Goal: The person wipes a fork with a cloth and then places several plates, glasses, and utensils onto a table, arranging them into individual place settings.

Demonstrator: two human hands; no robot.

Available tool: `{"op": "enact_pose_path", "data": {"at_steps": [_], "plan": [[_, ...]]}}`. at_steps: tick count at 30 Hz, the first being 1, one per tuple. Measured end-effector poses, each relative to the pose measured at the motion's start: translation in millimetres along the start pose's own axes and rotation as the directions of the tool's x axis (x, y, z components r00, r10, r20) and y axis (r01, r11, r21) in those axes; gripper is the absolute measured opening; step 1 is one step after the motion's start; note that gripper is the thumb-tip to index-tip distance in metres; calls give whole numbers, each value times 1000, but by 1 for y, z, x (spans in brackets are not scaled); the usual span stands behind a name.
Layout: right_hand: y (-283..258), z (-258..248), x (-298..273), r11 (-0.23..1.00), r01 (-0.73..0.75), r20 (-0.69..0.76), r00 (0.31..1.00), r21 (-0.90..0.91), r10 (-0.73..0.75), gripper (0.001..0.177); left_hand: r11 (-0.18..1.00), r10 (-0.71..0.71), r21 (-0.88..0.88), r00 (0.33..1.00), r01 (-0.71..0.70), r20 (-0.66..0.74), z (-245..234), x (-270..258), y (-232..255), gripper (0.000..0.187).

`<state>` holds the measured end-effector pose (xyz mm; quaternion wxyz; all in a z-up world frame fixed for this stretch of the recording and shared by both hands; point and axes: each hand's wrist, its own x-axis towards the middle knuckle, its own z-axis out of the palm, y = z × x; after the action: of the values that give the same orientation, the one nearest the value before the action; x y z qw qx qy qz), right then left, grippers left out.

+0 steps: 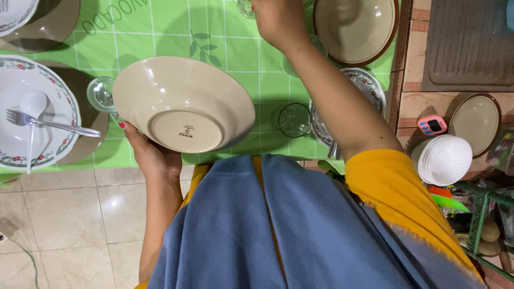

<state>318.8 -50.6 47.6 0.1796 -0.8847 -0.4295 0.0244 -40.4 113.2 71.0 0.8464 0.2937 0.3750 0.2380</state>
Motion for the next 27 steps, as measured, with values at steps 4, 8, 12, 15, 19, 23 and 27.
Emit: {"op": "enact_pose_path", "data": {"at_steps": [4, 8, 12, 15, 19, 23, 27], "plan": [[-18, -13, -33, 970, 241, -64, 968, -44, -243, 9, 1000, -7, 10, 1000, 7, -16, -5, 0, -3, 74], [-41, -27, -64, 949, 260, 90, 965, -177, -248, 12, 1000, 3, -15, 999, -2, 54, -8, 10, -6, 74], [-45, -45, -90, 958, 286, 86, 954, 20, -287, 5, 999, -37, -34, 998, 39, 55, -3, 17, -8, 74], [-47, -57, -101, 939, 274, 301, 931, -208, -205, 4, 1000, -23, -2, 993, 23, 119, -2, 25, -10, 77], [-54, -71, -110, 965, 205, 374, 918, -165, -131, 17, 995, -83, -44, 991, 88, 105, 1, 36, -14, 78], [-55, -75, -115, 967, 225, 280, 942, -115, -186, 14, 983, -158, -71, 981, 167, 117, 12, 55, -24, 74], [-60, -79, -117, 960, 217, 345, 927, -178, -146, 15, 973, -96, -192, 978, 132, 184, 20, 93, -43, 69]]}}
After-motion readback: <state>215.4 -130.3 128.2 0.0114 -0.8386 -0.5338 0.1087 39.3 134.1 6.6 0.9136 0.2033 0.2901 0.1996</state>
